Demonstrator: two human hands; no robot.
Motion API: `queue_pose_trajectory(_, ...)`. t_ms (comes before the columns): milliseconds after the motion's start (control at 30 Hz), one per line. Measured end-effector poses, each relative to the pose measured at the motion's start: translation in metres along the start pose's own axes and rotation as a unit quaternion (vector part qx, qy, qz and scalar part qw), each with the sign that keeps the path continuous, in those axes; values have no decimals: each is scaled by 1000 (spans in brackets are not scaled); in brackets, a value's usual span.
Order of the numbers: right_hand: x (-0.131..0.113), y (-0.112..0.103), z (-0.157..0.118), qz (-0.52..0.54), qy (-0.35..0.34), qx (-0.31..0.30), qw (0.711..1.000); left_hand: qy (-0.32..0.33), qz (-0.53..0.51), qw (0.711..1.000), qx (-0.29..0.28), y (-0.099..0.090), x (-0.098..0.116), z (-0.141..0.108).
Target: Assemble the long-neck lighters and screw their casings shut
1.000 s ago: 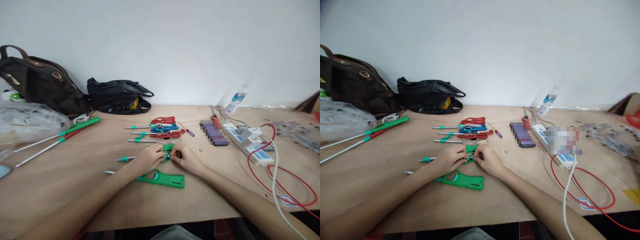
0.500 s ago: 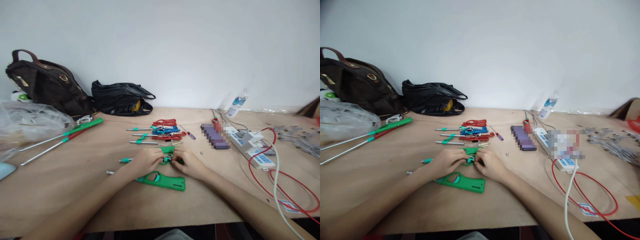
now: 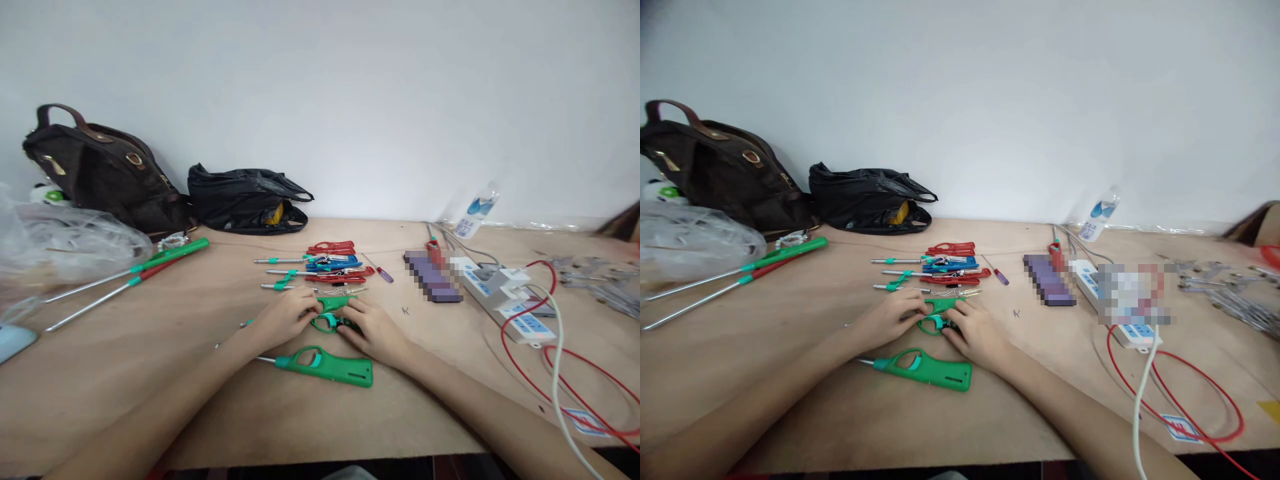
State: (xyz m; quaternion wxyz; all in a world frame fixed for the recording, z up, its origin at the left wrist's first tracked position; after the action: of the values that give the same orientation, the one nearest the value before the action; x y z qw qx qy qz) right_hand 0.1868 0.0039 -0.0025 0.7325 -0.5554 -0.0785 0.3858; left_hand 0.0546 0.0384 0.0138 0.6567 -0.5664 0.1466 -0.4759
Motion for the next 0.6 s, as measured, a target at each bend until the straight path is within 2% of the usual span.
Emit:
queue_pose_trajectory(267,-6,8,-3,-79,-58,27,995,17,53,998,-15,2,5,0)
queue_pose_trajectory(600,-10,13,-3,-126,-70,22,989,25,86,996,-26,4,7,1)
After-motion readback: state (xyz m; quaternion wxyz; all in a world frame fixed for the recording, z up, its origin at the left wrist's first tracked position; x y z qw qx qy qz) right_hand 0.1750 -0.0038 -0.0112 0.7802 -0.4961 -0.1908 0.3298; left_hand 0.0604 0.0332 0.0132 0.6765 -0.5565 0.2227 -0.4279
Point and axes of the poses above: each hand's wrist, its own z-axis towards the middle knuckle, its own y-axis out of the palm, x = y × z, the point moved 7 cm from there along z, towards the middle knuckle
